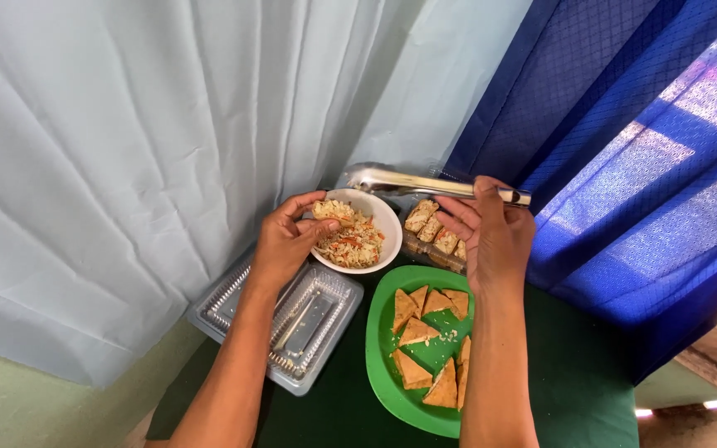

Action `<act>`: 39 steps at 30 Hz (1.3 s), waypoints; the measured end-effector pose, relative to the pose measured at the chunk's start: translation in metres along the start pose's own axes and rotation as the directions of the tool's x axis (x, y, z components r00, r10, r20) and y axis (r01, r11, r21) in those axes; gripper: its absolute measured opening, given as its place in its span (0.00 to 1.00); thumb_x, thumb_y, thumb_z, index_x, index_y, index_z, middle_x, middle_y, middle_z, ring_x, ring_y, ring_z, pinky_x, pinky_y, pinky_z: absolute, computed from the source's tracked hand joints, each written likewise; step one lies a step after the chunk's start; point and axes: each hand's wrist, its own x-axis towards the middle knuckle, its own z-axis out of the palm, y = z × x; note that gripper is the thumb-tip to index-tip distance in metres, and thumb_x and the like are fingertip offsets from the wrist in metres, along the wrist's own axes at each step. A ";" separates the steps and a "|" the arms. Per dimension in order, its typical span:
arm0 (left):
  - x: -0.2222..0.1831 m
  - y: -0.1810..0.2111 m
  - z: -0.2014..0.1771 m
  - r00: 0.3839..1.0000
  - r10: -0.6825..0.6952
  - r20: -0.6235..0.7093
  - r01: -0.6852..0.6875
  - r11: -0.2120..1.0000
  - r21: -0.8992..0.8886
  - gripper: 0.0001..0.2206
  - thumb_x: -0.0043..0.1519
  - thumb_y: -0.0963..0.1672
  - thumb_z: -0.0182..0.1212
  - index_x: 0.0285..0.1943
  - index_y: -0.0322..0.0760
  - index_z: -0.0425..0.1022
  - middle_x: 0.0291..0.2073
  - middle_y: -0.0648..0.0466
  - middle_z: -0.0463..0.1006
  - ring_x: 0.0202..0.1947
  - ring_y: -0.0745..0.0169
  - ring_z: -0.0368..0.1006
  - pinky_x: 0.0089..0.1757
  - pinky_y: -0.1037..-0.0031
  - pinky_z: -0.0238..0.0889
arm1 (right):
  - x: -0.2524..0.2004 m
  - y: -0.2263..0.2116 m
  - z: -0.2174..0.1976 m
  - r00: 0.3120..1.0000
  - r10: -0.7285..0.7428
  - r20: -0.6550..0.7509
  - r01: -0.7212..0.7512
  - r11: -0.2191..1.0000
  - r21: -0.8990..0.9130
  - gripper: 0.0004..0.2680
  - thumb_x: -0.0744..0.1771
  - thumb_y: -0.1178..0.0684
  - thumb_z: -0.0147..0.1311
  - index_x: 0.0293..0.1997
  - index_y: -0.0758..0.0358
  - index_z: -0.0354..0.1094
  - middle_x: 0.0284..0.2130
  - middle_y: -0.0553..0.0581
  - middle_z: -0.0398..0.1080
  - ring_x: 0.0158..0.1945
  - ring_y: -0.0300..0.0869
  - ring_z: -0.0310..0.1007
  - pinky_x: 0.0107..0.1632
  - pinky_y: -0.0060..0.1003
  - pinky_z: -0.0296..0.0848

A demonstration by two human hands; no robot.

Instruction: Filling fried tofu puffs with a vegetable and meat mixture using metal tongs

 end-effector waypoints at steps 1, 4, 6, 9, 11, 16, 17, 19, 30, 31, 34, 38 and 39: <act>0.002 -0.004 -0.002 1.000 0.001 -0.003 -0.001 1.000 0.000 0.26 0.53 0.36 0.76 0.62 0.30 0.74 0.45 0.46 0.78 0.38 0.62 0.82 0.44 0.74 0.76 | 0.002 0.002 -0.004 1.000 0.001 0.003 -0.001 1.000 0.000 0.10 0.66 0.52 0.59 0.45 0.68 0.68 0.38 0.73 0.76 0.44 0.63 0.81 0.44 0.53 0.85; 0.004 -0.014 -0.007 1.000 0.018 0.011 -0.018 1.000 0.002 0.25 0.53 0.35 0.75 0.61 0.31 0.75 0.45 0.49 0.75 0.38 0.61 0.81 0.45 0.72 0.77 | 0.005 0.008 -0.010 0.996 -0.083 0.032 0.085 0.993 -0.083 0.11 0.67 0.52 0.60 0.49 0.68 0.68 0.41 0.75 0.74 0.46 0.63 0.80 0.46 0.54 0.85; 0.005 -0.017 -0.008 0.999 0.026 0.023 -0.026 1.000 -0.004 0.26 0.53 0.35 0.74 0.62 0.30 0.74 0.45 0.48 0.75 0.39 0.60 0.81 0.46 0.72 0.76 | 0.004 0.009 -0.007 0.999 -0.045 0.019 0.047 0.995 -0.093 0.12 0.67 0.51 0.60 0.49 0.67 0.68 0.40 0.75 0.74 0.44 0.64 0.81 0.45 0.53 0.84; -0.002 -0.002 -0.003 0.999 0.018 0.032 -0.019 1.000 0.009 0.25 0.54 0.34 0.74 0.62 0.30 0.75 0.46 0.47 0.74 0.39 0.61 0.81 0.46 0.72 0.76 | 0.000 0.009 0.000 1.000 -0.001 0.022 0.004 0.993 -0.119 0.12 0.66 0.51 0.60 0.50 0.69 0.68 0.40 0.75 0.75 0.43 0.64 0.81 0.44 0.53 0.84; -0.003 0.010 -0.002 0.999 0.021 0.042 -0.021 1.000 0.005 0.29 0.54 0.35 0.74 0.66 0.30 0.70 0.46 0.47 0.74 0.39 0.60 0.81 0.46 0.73 0.76 | -0.002 0.012 0.002 0.999 -0.002 0.038 0.006 0.994 -0.112 0.12 0.66 0.52 0.60 0.51 0.69 0.68 0.39 0.74 0.74 0.44 0.65 0.81 0.45 0.55 0.83; -0.002 0.014 -0.001 0.998 0.011 0.055 -0.012 0.999 0.033 0.32 0.54 0.36 0.74 0.69 0.28 0.65 0.47 0.43 0.74 0.39 0.59 0.80 0.45 0.72 0.76 | 0.000 0.011 0.000 0.995 -0.051 0.082 0.057 0.996 -0.068 0.13 0.67 0.53 0.59 0.53 0.71 0.68 0.39 0.72 0.73 0.46 0.66 0.80 0.46 0.55 0.83; 0.001 0.003 -0.004 0.999 -0.013 0.049 0.011 0.999 0.031 0.28 0.54 0.37 0.75 0.64 0.29 0.70 0.44 0.45 0.76 0.37 0.61 0.81 0.44 0.73 0.76 | 0.001 0.011 -0.001 0.993 -0.063 0.096 0.070 0.995 -0.067 0.13 0.68 0.53 0.57 0.54 0.72 0.66 0.42 0.74 0.73 0.47 0.66 0.79 0.46 0.55 0.83; 0.003 -0.006 -0.006 0.998 -0.042 0.038 0.041 0.999 0.025 0.24 0.53 0.37 0.76 0.60 0.30 0.75 0.42 0.46 0.77 0.36 0.62 0.81 0.42 0.74 0.76 | 0.004 0.015 -0.005 0.992 -0.069 0.110 0.078 0.994 -0.074 0.13 0.68 0.53 0.56 0.55 0.72 0.64 0.44 0.77 0.73 0.48 0.66 0.79 0.47 0.54 0.83; 0.011 -0.018 -0.015 0.995 0.094 -0.037 -0.088 0.985 0.149 0.20 0.53 0.39 0.79 0.54 0.35 0.80 0.42 0.52 0.78 0.36 0.74 0.70 0.40 0.83 0.72 | 0.006 0.032 -0.007 0.970 -0.194 0.149 0.243 0.838 -0.488 0.11 0.67 0.54 0.63 0.50 0.69 0.70 0.36 0.72 0.76 0.40 0.57 0.81 0.41 0.49 0.85; 0.009 -0.008 -0.012 0.995 0.091 -0.037 -0.085 0.985 0.148 0.20 0.53 0.39 0.79 0.54 0.35 0.80 0.42 0.52 0.78 0.36 0.74 0.70 0.40 0.83 0.72 | 0.007 0.034 -0.009 0.970 -0.192 0.147 0.240 0.838 -0.490 0.11 0.67 0.54 0.63 0.50 0.69 0.70 0.36 0.72 0.76 0.40 0.57 0.81 0.41 0.49 0.85; 0.003 0.016 -0.004 0.987 0.161 0.010 -0.157 0.944 0.289 0.20 0.51 0.43 0.81 0.52 0.39 0.83 0.49 0.53 0.73 0.48 0.63 0.71 0.49 0.72 0.72 | 0.006 0.033 -0.009 0.967 -0.185 0.177 0.255 0.764 -0.593 0.11 0.66 0.52 0.64 0.51 0.63 0.71 0.36 0.66 0.78 0.34 0.47 0.82 0.39 0.40 0.84; 0.000 0.024 -0.004 0.976 0.208 0.057 -0.215 0.911 0.353 0.19 0.53 0.44 0.80 0.53 0.39 0.83 0.54 0.49 0.70 0.55 0.57 0.68 0.56 0.67 0.65 | 0.000 0.029 -0.004 0.966 -0.144 0.214 0.243 0.786 -0.568 0.10 0.65 0.56 0.65 0.49 0.67 0.72 0.36 0.70 0.78 0.37 0.48 0.81 0.40 0.40 0.83; 0.000 0.025 -0.006 0.970 0.230 0.073 -0.241 0.896 0.374 0.19 0.53 0.45 0.80 0.53 0.39 0.83 0.54 0.48 0.71 0.56 0.54 0.69 0.58 0.66 0.62 | 0.001 0.030 -0.005 0.962 -0.146 0.232 0.257 0.776 -0.576 0.10 0.65 0.56 0.65 0.49 0.67 0.72 0.36 0.70 0.78 0.37 0.47 0.81 0.40 0.39 0.83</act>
